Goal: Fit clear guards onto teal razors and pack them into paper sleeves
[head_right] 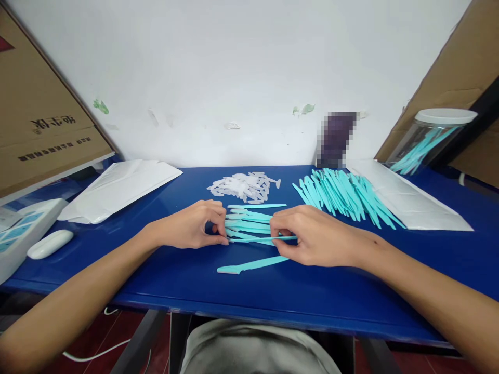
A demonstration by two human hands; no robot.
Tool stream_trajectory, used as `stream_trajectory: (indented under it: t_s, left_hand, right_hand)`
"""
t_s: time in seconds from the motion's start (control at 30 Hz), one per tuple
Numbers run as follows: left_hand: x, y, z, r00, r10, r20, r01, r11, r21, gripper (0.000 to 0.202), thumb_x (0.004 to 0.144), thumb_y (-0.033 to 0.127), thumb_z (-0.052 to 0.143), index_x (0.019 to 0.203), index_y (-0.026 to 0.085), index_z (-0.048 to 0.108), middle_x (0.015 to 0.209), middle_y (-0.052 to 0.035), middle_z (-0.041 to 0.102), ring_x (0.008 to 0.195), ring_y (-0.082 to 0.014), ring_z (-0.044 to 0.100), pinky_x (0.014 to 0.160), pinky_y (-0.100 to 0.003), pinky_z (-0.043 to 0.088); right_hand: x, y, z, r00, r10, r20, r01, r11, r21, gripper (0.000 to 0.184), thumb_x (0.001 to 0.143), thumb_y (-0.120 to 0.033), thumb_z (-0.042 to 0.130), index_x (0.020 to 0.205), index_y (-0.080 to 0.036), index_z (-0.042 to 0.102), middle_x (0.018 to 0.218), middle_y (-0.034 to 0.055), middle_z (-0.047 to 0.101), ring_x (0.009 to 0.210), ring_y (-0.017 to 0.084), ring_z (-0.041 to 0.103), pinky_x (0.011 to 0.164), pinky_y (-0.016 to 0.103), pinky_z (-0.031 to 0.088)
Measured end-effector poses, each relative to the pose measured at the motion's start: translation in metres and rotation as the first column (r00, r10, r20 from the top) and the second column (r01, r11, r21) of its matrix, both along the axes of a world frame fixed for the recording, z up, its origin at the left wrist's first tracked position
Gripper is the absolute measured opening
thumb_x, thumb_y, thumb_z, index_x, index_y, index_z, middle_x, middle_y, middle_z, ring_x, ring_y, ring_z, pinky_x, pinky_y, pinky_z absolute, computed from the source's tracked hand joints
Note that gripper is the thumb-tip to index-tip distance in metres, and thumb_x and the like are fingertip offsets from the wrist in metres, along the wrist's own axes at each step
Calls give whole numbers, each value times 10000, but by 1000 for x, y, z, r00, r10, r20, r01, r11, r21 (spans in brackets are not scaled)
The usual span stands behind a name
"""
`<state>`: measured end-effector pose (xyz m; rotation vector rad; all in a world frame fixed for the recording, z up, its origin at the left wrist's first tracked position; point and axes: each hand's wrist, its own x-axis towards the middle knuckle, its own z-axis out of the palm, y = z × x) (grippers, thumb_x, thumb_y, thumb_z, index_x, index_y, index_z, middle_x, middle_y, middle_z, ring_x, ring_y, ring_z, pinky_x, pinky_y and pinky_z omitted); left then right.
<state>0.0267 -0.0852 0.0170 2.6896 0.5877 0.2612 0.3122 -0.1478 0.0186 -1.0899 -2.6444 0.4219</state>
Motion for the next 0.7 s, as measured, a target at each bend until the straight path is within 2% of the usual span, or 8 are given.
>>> stream_trajectory:
  t_s: [0.17,0.27,0.37,0.43,0.5,0.57,0.63,0.7]
  left_hand:
    - [11,-6,-12,997,-51,56,49,998,42,181,904,308,740,770,186,749,733,-17,629,746,-155,561,744,-302,429]
    - [13,-7,-17,993,-62,101,51,992,113,227,955,354,673,834,173,735,749,-24,629,718,-149,563,714,-294,427]
    - [6,2,-16,987,23,160,-59,973,222,305,1024,392,542,975,154,727,808,-50,649,729,-158,574,696,-292,427]
    - [-3,13,-15,981,116,154,-162,928,334,352,1059,360,437,1069,143,714,886,-81,661,798,-185,587,739,-307,441]
    - [-15,28,-17,972,215,99,-236,860,452,388,1066,327,371,1203,144,684,1010,-118,652,903,-225,585,815,-344,452]
    - [-27,43,-20,954,300,25,-268,810,521,423,1059,319,355,1337,149,625,1154,-154,612,982,-261,565,869,-391,454]
    - [-37,55,-24,935,352,-51,-272,799,536,428,1049,319,368,1353,160,624,1234,-170,574,1013,-279,549,874,-413,451]
    - [-42,60,-25,922,374,-101,-272,811,518,404,1041,321,389,1298,174,665,1245,-164,570,1034,-284,543,861,-407,444]
  right_hand:
    - [-7,-2,-9,998,54,-12,-54,999,10,208,916,-239,557,719,-193,604,669,-1,615,554,112,485,543,262,314]
    - [-6,2,-16,999,48,24,-51,992,118,265,956,-275,533,717,-188,607,662,8,599,565,122,501,552,268,309]
    - [-3,5,-18,999,-15,38,3,958,287,254,993,-323,506,904,-177,694,811,61,656,675,162,576,584,277,332]
    - [-2,5,-16,1000,-6,26,-2,947,323,272,998,-355,510,1019,-171,709,911,87,664,739,180,596,611,284,354]
    - [-2,1,-12,998,50,43,-58,971,232,250,980,-359,544,1024,-182,714,914,71,656,729,170,587,623,288,366]
    - [-3,-3,-6,992,97,78,-102,993,65,198,946,-359,597,975,-200,712,893,43,652,689,151,568,614,286,365]
    - [-5,-7,0,988,111,105,-102,991,-84,154,925,-343,619,925,-211,698,897,30,657,697,149,572,624,287,375]
    - [-5,-9,3,988,96,117,-75,981,-178,138,929,-324,603,896,-213,678,902,29,656,736,160,582,657,292,392]
